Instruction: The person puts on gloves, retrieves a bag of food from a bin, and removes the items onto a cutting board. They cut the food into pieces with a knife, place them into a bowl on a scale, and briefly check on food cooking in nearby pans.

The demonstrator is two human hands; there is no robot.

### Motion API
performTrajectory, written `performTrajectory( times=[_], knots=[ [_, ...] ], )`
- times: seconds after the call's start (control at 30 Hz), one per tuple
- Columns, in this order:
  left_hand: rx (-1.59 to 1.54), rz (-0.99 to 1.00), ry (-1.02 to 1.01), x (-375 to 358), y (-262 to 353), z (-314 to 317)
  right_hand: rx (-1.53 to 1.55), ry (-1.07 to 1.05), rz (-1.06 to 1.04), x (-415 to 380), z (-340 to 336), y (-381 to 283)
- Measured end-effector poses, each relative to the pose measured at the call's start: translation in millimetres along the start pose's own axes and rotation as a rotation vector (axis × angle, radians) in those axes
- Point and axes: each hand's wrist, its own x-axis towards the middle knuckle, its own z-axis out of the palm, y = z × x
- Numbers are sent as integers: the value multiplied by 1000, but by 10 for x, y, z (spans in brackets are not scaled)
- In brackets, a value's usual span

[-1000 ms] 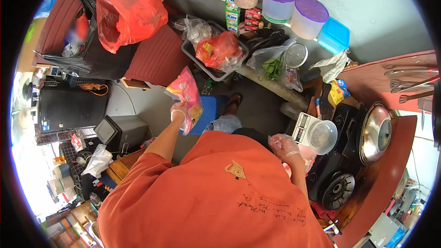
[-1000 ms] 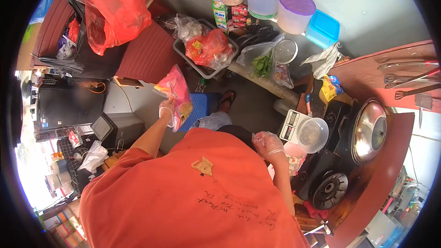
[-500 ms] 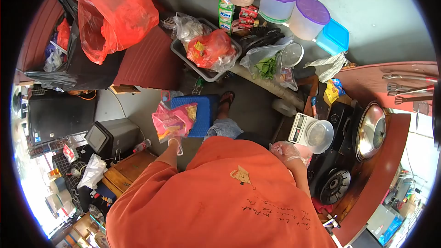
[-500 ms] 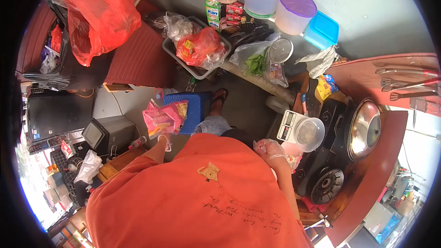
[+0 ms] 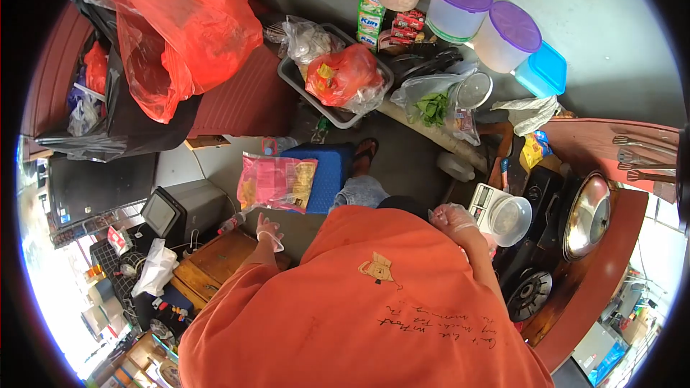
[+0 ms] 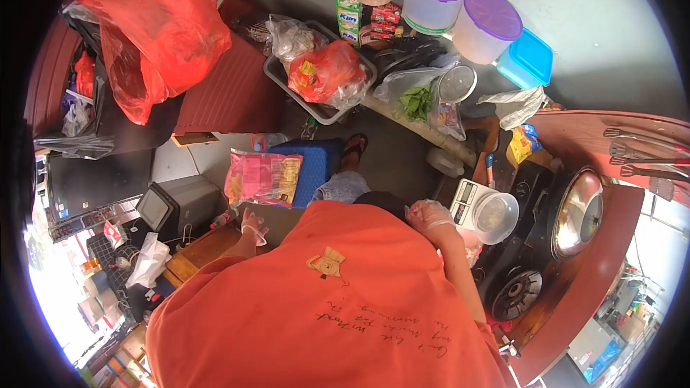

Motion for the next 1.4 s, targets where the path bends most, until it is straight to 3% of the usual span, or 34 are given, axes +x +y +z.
performTrajectory(
  times=[0.23, 0.27, 0.33, 0.37, 0.47, 0.5, 0.57, 0.6, 0.67, 0.77, 0.83, 0.87, 0.93, 0.97, 1.07, 1.1, 1.13, 1.2, 1.23, 1.27, 1.33, 1.4],
  knots=[
    [252, 93, -113, -17, 409, 128, 13, -37, -4, 289, -95, -41],
    [413, 142, -199, 278, 317, 82, -28, 3, -5, 330, -121, -55],
    [901, 462, -570, 1029, 56, -94, -11, -22, 55, 419, -179, -115],
    [1206, 765, -547, 854, 277, 14, -1, -40, 78, 448, -191, -108],
    [1137, 591, -22, -283, 1224, 885, 1, -14, 90, 511, -223, -116],
    [1164, 643, 8, -564, 1590, 1231, -21, 19, 56, 548, -229, -126],
    [946, 987, 76, -638, 2041, 1758, -27, 3, 81, 632, -237, -152],
    [918, 987, 129, -784, 2387, 2086, -43, -17, 93, 678, -244, -171],
    [762, 1256, 281, -658, 2790, 2624, -15, -20, 105, 747, -282, -239],
    [783, 1251, 270, -1120, 3534, 3187, 30, -20, 123, 811, -355, -336],
    [1206, 1263, 440, -1300, 3793, 3442, 24, 72, 91, 821, -328, -334],
    [1206, 1267, 428, -1013, 3891, 3567, 22, 74, 101, 832, -324, -320],
    [1234, 979, 342, -291, 4012, 3725, 30, 99, 101, 835, -331, -306],
    [1179, 955, 375, -557, 4038, 3636, 41, 110, 128, 838, -336, -320],
    [1133, 1064, 328, -674, 4180, 3416, 112, 88, 214, 804, -411, -400],
    [1469, 1178, 303, -453, 4273, 3386, 119, 84, 221, 798, -410, -399],
    [1466, 1183, 306, -120, 4240, 3332, 120, 90, 219, 794, -393, -385],
    [119, 903, -141, 376, 4142, 3254, 110, 118, 225, 788, -348, -347],
    [-307, 735, -373, 256, 4216, 3215, 98, 114, 241, 786, -343, -348],
    [-305, 739, -375, 191, 4259, 3165, 102, 118, 241, 789, -357, -372],
    [-535, 592, -747, 37, 4312, 3055, 117, 91, 280, 790, -392, -414],
    [-523, 572, -782, -206, 4415, 3053, 125, 99, 290, 792, -379, -427]
  ],
)
